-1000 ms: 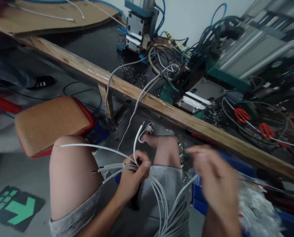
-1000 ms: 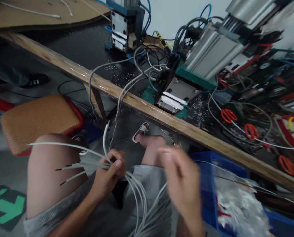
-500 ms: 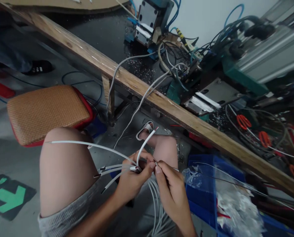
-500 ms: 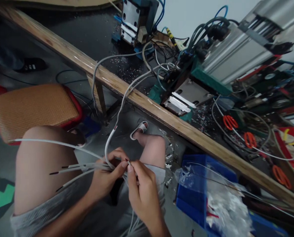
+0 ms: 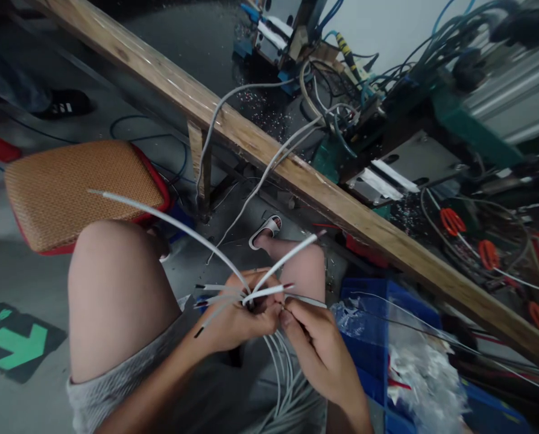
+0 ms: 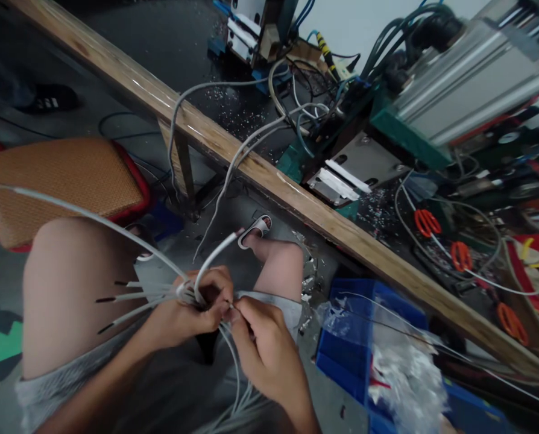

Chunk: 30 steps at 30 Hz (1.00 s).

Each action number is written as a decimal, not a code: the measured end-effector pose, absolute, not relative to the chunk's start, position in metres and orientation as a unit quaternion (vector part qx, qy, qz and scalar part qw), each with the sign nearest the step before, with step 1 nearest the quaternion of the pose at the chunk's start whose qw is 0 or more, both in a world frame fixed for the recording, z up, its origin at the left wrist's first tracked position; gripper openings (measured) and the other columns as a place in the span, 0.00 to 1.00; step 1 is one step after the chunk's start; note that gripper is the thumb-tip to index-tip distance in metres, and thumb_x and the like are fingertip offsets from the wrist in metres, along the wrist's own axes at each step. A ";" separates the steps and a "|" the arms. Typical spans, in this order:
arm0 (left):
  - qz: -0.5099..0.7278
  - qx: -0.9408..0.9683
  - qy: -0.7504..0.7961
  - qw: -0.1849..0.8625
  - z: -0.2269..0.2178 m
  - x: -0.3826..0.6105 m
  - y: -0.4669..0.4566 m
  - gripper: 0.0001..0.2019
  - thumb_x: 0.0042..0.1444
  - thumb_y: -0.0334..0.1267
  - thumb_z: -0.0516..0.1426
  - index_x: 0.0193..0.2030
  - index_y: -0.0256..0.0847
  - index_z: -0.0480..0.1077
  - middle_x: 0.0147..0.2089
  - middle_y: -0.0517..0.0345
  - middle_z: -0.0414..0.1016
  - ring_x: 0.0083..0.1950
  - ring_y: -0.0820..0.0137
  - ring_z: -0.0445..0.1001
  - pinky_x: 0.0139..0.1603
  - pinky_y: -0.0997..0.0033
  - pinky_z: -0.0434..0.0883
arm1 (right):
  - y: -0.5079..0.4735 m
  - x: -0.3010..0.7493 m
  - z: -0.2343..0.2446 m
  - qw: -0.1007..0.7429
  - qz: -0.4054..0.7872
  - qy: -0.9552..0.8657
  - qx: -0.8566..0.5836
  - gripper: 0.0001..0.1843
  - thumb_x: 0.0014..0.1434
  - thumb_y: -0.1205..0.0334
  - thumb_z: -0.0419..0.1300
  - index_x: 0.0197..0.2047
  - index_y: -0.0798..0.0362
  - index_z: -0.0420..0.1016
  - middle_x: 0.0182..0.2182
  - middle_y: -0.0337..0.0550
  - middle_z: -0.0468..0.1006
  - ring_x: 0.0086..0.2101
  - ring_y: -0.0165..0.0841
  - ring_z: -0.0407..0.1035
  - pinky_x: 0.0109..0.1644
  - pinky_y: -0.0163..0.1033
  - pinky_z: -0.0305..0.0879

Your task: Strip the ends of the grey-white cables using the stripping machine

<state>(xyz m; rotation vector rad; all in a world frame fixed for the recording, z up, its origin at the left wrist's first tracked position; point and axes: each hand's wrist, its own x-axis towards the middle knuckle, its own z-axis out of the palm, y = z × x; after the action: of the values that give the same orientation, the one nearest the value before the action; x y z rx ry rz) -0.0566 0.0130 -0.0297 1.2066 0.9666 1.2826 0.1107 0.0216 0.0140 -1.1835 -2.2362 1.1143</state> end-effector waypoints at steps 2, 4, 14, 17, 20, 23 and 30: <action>0.530 0.514 0.404 0.540 -0.029 -0.058 0.013 0.04 0.55 0.34 0.59 0.29 0.39 0.69 0.25 0.62 0.66 0.25 0.75 0.62 0.25 0.75 0.58 | 0.020 0.109 0.011 0.197 0.386 -0.797 -0.421 0.16 0.72 0.65 0.50 0.30 0.53 0.62 0.23 0.33 0.65 0.25 0.25 0.62 0.30 0.32 0.53; 0.570 0.459 0.420 0.537 -0.030 -0.053 0.012 0.05 0.54 0.33 0.61 0.28 0.39 0.69 0.25 0.62 0.66 0.26 0.75 0.63 0.26 0.76 0.59 | 0.014 0.102 0.003 0.242 0.376 -0.775 -0.447 0.16 0.72 0.64 0.49 0.30 0.53 0.63 0.23 0.34 0.66 0.24 0.25 0.62 0.29 0.32 0.54; 0.676 0.290 0.461 0.496 -0.038 -0.019 0.003 0.07 0.55 0.32 0.63 0.26 0.41 0.71 0.26 0.64 0.68 0.29 0.75 0.66 0.31 0.77 0.65 | -0.004 0.071 -0.016 0.364 0.339 -0.682 -0.536 0.16 0.73 0.62 0.48 0.31 0.52 0.66 0.26 0.38 0.74 0.26 0.28 0.69 0.32 0.31 0.63; 0.671 0.284 0.476 0.492 -0.040 -0.019 0.003 0.07 0.55 0.32 0.63 0.27 0.41 0.72 0.26 0.63 0.69 0.29 0.76 0.67 0.31 0.77 0.65 | -0.001 0.073 -0.017 0.359 0.354 -0.679 -0.534 0.16 0.73 0.63 0.48 0.32 0.52 0.66 0.26 0.37 0.74 0.26 0.27 0.68 0.32 0.30 0.62; 0.667 0.289 0.476 0.494 -0.041 -0.021 0.004 0.07 0.55 0.33 0.63 0.27 0.41 0.72 0.26 0.63 0.68 0.28 0.75 0.66 0.30 0.77 0.65 | 0.001 0.076 -0.016 0.350 0.373 -0.681 -0.523 0.16 0.73 0.63 0.48 0.32 0.53 0.67 0.25 0.36 0.72 0.25 0.26 0.66 0.31 0.30 0.60; 0.659 0.309 0.464 0.506 -0.040 -0.027 0.006 0.06 0.56 0.34 0.63 0.29 0.41 0.73 0.26 0.63 0.70 0.27 0.76 0.66 0.28 0.79 0.65 | 0.004 0.081 -0.012 0.332 0.376 -0.697 -0.513 0.17 0.73 0.62 0.48 0.30 0.53 0.65 0.22 0.34 0.66 0.23 0.25 0.61 0.27 0.31 0.54; 0.638 0.336 0.447 0.529 -0.033 -0.037 0.009 0.03 0.53 0.32 0.62 0.30 0.39 0.75 0.25 0.63 0.71 0.23 0.78 0.69 0.23 0.83 0.66 | 0.012 0.095 -0.003 0.291 0.477 -0.677 -0.479 0.21 0.74 0.56 0.49 0.28 0.54 0.62 0.20 0.33 0.56 0.21 0.25 0.51 0.25 0.33 0.47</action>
<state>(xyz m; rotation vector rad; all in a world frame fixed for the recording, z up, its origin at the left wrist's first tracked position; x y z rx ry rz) -0.0367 0.0093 -0.0328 0.8034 1.0679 1.5230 0.0948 0.0123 -0.0032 -1.2784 -1.8047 1.2711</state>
